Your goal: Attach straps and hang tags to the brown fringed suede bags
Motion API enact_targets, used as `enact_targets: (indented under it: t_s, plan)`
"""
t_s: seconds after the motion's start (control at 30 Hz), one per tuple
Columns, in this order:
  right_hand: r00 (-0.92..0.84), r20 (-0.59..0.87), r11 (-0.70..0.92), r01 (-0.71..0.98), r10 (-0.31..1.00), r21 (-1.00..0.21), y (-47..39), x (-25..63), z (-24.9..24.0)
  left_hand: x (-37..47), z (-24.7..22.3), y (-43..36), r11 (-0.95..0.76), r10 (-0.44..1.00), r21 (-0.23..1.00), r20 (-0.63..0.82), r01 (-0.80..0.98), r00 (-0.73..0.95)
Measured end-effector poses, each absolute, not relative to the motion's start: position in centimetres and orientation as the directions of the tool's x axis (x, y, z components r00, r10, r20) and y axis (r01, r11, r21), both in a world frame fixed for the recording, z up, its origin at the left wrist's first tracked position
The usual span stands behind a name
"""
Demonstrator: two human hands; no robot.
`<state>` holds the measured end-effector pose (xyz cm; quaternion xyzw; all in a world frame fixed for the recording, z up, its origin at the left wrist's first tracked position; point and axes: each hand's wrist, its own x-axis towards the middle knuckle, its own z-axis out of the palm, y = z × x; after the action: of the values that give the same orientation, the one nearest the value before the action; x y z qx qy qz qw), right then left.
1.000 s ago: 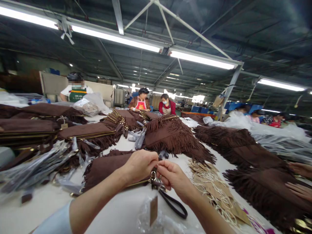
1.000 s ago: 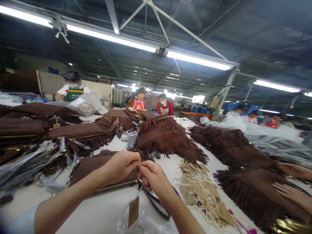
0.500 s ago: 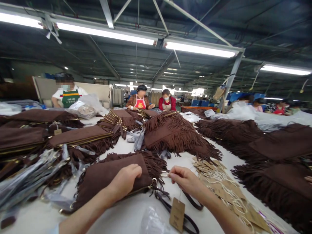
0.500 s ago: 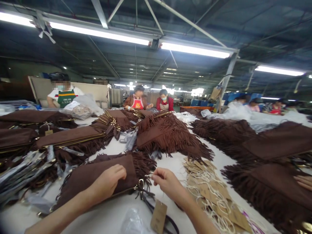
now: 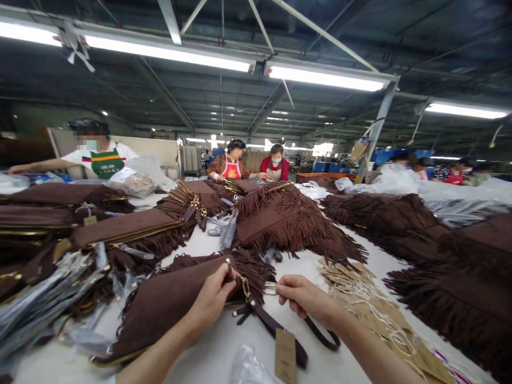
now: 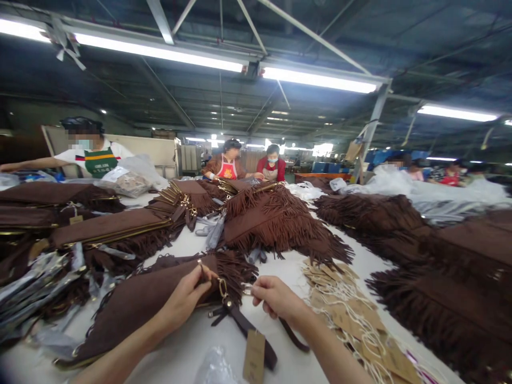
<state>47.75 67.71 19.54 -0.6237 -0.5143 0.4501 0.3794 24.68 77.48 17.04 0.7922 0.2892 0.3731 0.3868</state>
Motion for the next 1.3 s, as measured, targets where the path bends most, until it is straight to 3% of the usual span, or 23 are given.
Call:
enact_targets:
  t_s: [0.07, 0.2, 0.37, 0.5, 0.9, 1.3]
  plan:
    - [0.01, -0.159, -0.156, 0.254, 0.987, -0.955, 67.8, 47.2, 20.2, 23.9, 17.7, 78.1, -0.393, 0.804, 0.919, 0.328, 0.029, 0.496]
    - [-0.061, -0.05, -0.033, 0.25, 0.997, -0.968, 69.2, 44.4, 20.0, 23.3, 17.9, 78.1, -0.217, 0.832, 0.972, 0.233, -0.091, 0.503]
    - [0.007, 0.187, 0.17, 0.39, 0.982, -0.905, 71.5, 41.6, 19.0, 23.0, 18.0, 77.2, -0.175, 0.81, 0.976, 0.217, -0.129, 0.544]
    - [-0.012, 0.251, 0.228, 0.463, 0.968, -0.857, 72.3, 42.0, 19.2, 22.5, 18.7, 77.0, -0.082, 0.795, 0.982, 0.168, -0.171, 0.583]
    - [-0.185, 0.147, 0.219, 0.478, 0.972, -0.851, 72.8, 42.6, 20.3, 21.6, 18.4, 77.0, 0.108, 0.778, 0.964, 0.071, -0.245, 0.624]
    - [-0.331, 0.034, 0.191, 0.455, 0.943, -0.87, 73.2, 42.9, 21.1, 21.4, 18.1, 77.3, 0.101, 0.769, 0.97, 0.064, -0.22, 0.636]
